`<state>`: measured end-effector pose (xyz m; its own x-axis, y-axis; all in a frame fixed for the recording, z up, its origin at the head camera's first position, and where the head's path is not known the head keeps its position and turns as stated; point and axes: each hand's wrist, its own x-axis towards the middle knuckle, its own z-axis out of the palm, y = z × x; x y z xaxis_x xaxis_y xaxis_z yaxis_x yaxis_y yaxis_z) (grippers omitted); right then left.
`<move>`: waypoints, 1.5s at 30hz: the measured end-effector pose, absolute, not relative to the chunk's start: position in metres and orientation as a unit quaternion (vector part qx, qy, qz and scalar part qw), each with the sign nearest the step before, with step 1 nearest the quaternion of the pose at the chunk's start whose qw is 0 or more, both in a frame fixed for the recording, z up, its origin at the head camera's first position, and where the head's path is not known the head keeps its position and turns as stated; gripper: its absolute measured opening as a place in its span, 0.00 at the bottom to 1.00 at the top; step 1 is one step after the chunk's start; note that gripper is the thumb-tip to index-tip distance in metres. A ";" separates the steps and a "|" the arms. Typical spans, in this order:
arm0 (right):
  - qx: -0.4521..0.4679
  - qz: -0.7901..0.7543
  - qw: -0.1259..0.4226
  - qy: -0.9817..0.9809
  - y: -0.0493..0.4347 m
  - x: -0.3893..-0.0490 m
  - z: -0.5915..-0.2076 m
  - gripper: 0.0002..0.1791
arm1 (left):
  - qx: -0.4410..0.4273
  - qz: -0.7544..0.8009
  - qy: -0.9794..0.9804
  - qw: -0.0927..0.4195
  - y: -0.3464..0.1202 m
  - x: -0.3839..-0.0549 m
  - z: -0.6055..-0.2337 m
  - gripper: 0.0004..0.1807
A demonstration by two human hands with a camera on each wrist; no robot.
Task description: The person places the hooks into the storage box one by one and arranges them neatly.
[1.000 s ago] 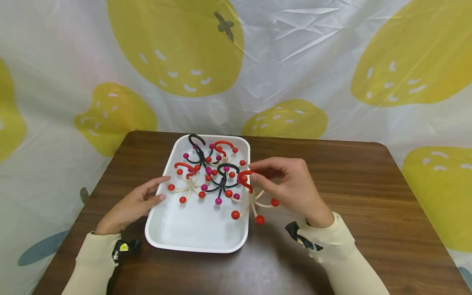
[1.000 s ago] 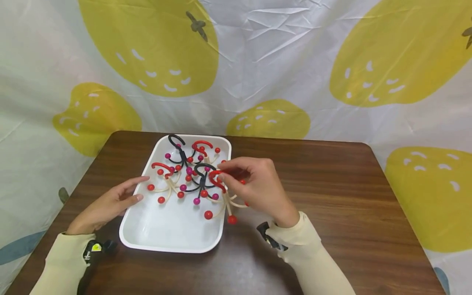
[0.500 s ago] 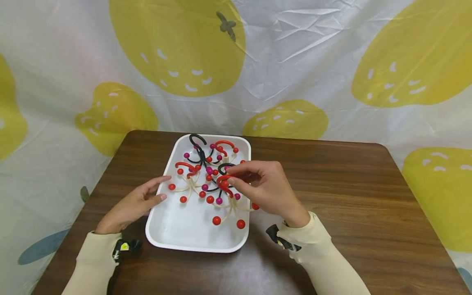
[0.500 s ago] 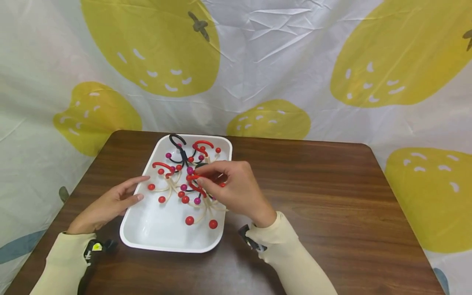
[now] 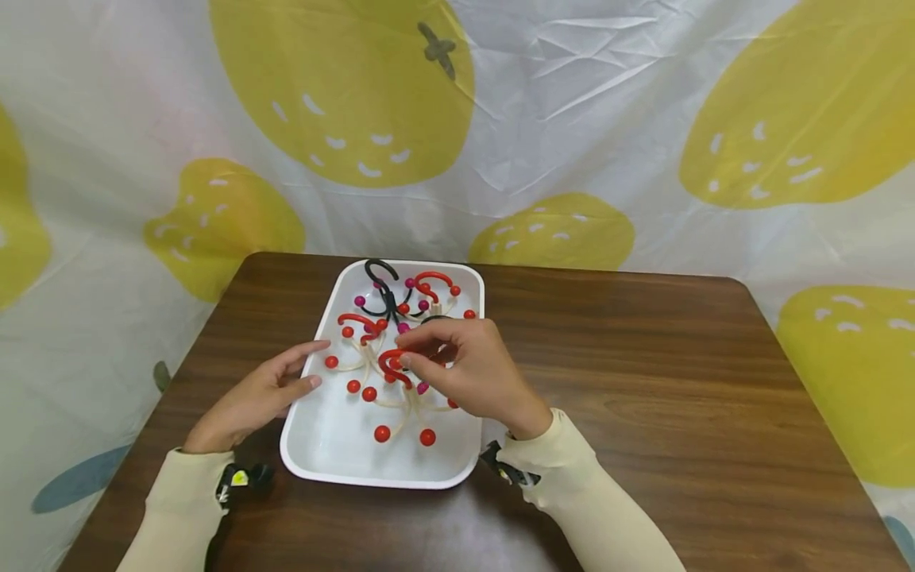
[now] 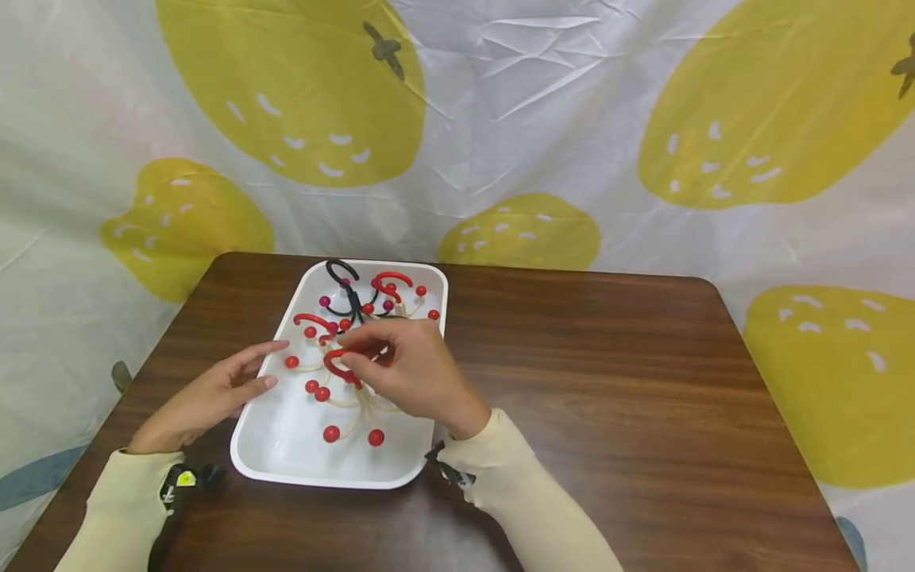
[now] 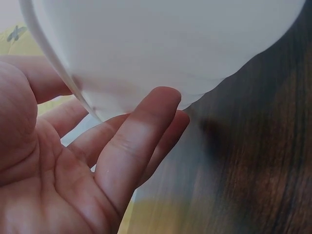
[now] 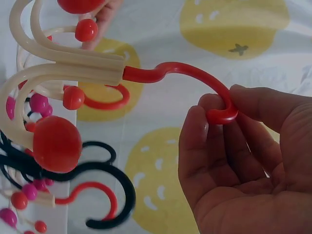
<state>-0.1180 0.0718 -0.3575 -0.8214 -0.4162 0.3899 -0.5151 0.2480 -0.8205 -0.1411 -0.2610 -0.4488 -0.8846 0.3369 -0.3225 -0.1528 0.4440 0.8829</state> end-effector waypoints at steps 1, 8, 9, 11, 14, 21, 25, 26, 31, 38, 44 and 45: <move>0.295 0.541 0.043 -0.786 0.068 -0.118 -0.358 0.09 | 0.056 0.525 0.816 0.234 -0.261 -0.141 -0.449 0.37; 0.307 0.556 0.017 -0.772 0.046 -0.122 -0.363 0.08 | 0.067 0.533 0.809 0.236 -0.265 -0.141 -0.450 0.37; 0.311 0.551 0.016 -0.775 0.044 -0.122 -0.364 0.08 | 0.067 0.533 0.810 0.236 -0.265 -0.141 -0.450 0.37; 0.316 0.540 0.014 -0.780 0.040 -0.122 -0.365 0.09 | 0.066 0.531 0.812 0.236 -0.265 -0.141 -0.450 0.37; 0.318 0.522 0.014 -0.791 0.035 -0.123 -0.366 0.09 | 0.063 0.528 0.814 0.235 -0.264 -0.141 -0.450 0.37; 0.321 0.514 0.004 -0.795 0.022 -0.123 -0.373 0.08 | 0.068 0.533 0.810 0.234 -0.263 -0.142 -0.448 0.38; 0.331 0.521 -0.006 -0.787 0.015 -0.124 -0.378 0.07 | 0.071 0.535 0.808 0.234 -0.264 -0.142 -0.447 0.37; 0.332 0.523 -0.010 -0.785 0.014 -0.124 -0.379 0.06 | 0.072 0.535 0.809 0.234 -0.264 -0.142 -0.447 0.37; 0.337 0.521 -0.027 -0.783 0.007 -0.124 -0.381 0.07 | 0.069 0.522 0.817 0.233 -0.264 -0.141 -0.447 0.37; 0.356 0.493 -0.030 -0.793 0.001 -0.124 -0.381 0.08 | 0.069 0.526 0.815 0.233 -0.264 -0.140 -0.446 0.37; 0.364 0.473 -0.043 -0.801 -0.001 -0.122 -0.385 0.09 | 0.071 0.524 0.816 0.233 -0.264 -0.140 -0.447 0.36; 0.365 0.471 -0.046 -0.802 -0.001 -0.122 -0.386 0.09 | 0.072 0.526 0.815 0.233 -0.264 -0.140 -0.448 0.36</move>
